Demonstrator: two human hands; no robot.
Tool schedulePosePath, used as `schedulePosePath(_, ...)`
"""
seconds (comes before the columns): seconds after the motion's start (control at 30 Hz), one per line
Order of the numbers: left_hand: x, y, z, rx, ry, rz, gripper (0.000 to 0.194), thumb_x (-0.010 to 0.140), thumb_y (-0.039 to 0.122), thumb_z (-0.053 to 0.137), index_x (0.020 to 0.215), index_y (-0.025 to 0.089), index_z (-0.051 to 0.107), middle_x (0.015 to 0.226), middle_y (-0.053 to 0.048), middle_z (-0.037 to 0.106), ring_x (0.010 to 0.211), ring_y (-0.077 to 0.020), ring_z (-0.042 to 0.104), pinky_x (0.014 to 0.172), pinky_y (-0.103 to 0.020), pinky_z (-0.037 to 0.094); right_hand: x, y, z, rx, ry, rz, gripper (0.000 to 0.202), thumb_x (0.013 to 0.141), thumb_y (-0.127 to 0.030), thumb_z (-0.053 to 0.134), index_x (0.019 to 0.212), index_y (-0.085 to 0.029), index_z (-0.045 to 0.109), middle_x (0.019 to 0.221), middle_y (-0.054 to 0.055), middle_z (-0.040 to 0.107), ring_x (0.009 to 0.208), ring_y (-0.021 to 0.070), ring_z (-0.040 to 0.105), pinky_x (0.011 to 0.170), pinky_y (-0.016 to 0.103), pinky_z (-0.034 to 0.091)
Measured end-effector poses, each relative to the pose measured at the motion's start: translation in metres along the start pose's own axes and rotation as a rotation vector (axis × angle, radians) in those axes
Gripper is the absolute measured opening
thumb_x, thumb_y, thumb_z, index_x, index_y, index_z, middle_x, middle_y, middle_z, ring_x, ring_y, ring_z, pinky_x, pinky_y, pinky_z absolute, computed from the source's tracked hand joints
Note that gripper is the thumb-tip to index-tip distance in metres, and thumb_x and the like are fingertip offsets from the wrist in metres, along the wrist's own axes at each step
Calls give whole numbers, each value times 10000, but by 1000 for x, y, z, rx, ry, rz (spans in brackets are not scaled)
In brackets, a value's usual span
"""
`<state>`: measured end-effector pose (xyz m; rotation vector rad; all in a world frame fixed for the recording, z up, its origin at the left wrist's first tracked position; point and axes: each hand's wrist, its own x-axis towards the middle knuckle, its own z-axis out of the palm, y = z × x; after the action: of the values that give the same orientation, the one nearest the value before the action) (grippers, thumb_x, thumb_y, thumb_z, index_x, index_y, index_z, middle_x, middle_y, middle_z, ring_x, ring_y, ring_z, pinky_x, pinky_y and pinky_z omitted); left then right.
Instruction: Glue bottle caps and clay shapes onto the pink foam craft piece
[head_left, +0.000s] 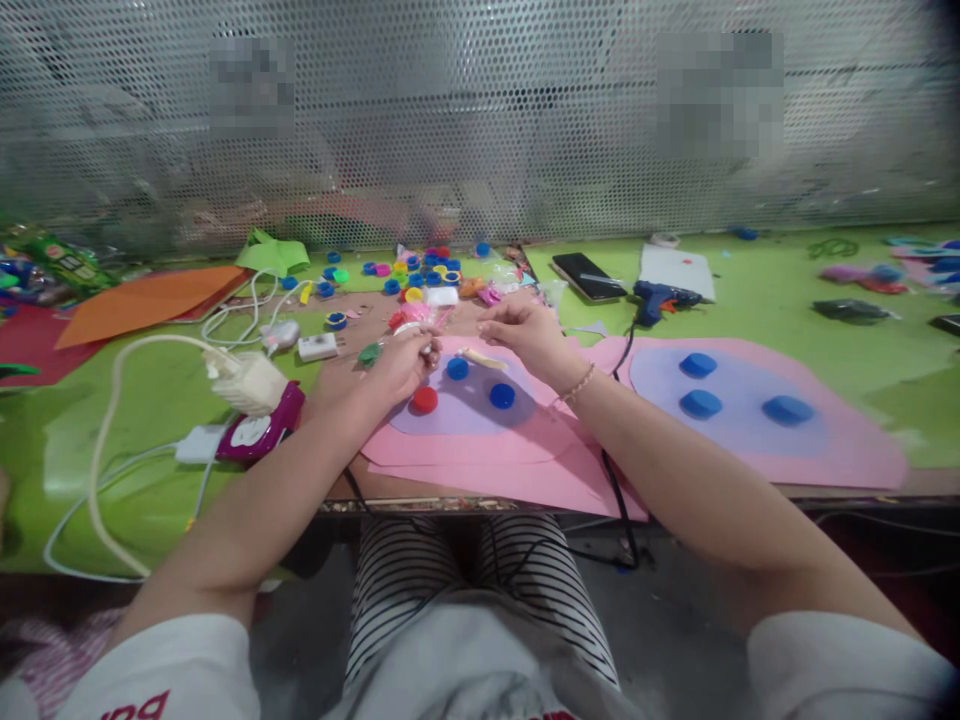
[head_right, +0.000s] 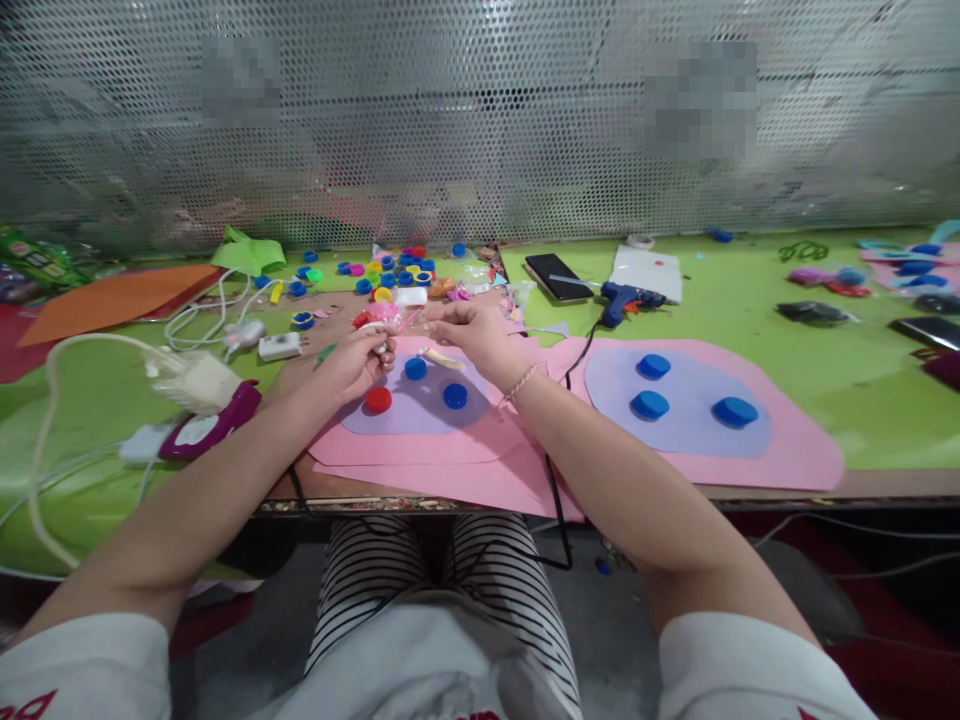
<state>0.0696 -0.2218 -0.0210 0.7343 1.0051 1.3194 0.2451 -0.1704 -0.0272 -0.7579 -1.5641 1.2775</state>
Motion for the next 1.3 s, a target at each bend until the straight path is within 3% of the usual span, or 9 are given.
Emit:
schedulePosePath(0.13, -2, 0, 1, -4, -11, 0, 128, 760, 30, 425, 739, 141, 485, 541, 26, 486, 427, -46, 427, 427, -147, 313, -2, -1, 0, 47, -56, -35, 257, 615, -286, 740, 836, -167, 682, 813, 27, 673, 755, 113, 609, 706, 260, 482)
schedulePosePath(0.33, 0, -1, 0, -26, 0, -3, 126, 758, 34, 442, 729, 145, 493, 546, 23, 485, 432, -51, 435, 429, -155, 318, -3, -5, 4, 35, 12, 25, 248, 619, -335, 749, 636, -143, 594, 543, -21, 569, 495, 58, 517, 484, 193, 433)
schedulePosePath(0.47, -2, 0, 2, -25, 6, -2, 141, 768, 24, 425, 724, 146, 482, 539, 28, 477, 430, -50, 430, 427, -154, 317, 0, -4, 4, 168, 39, 108, 229, 674, -361, 704, 708, -148, 627, 650, 10, 624, 597, 79, 587, 599, 224, 504)
schedulePosePath(0.57, -5, 0, 4, -9, 1, -2, 150, 764, 16, 428, 697, 145, 466, 538, 30, 477, 431, -48, 431, 427, -155, 319, -1, -3, 3, 140, -5, 35, 219, 651, -292, 723, 817, -161, 667, 789, 22, 661, 749, 102, 615, 725, 253, 508)
schedulePosePath(0.67, -6, 1, 5, 7, -28, -4, 148, 758, 18, 436, 684, 143, 467, 531, 30, 473, 428, -49, 428, 428, -158, 322, -2, -3, 2, 3, -16, -63, 203, 610, -252, 749, 769, -156, 669, 745, 7, 651, 676, 88, 585, 640, 226, 488)
schedulePosePath(0.8, -4, 0, 4, -8, -1, 9, 138, 765, 26, 432, 707, 142, 480, 541, 26, 480, 433, -49, 429, 431, -157, 315, -2, -4, 2, -4, 27, -13, 233, 665, -355, 706, 631, -147, 608, 526, -31, 545, 476, 59, 500, 477, 205, 432)
schedulePosePath(1.0, -1, -1, 1, -5, -16, 10, 139, 757, 22, 431, 709, 143, 482, 534, 31, 471, 428, -50, 421, 438, -164, 318, 0, -1, 2, 35, -110, -63, 294, 626, -325, 734, 866, -168, 670, 837, 24, 664, 761, 105, 604, 689, 242, 494)
schedulePosePath(1.2, -2, 0, 2, 5, -7, 12, 134, 767, 34, 435, 707, 142, 485, 542, 26, 477, 433, -51, 422, 439, -163, 324, -2, -2, 3, 21, -12, 40, 277, 625, -392, 735, 657, -144, 616, 545, -21, 571, 498, 65, 513, 499, 211, 442)
schedulePosePath(1.3, -4, 0, 5, 7, 3, 6, 166, 753, 3, 427, 672, 140, 476, 524, 30, 459, 427, -47, 413, 435, -158, 319, -1, -1, 3, 110, -43, 56, 289, 625, -415, 729, 751, -162, 671, 694, 16, 652, 639, 97, 600, 625, 246, 507)
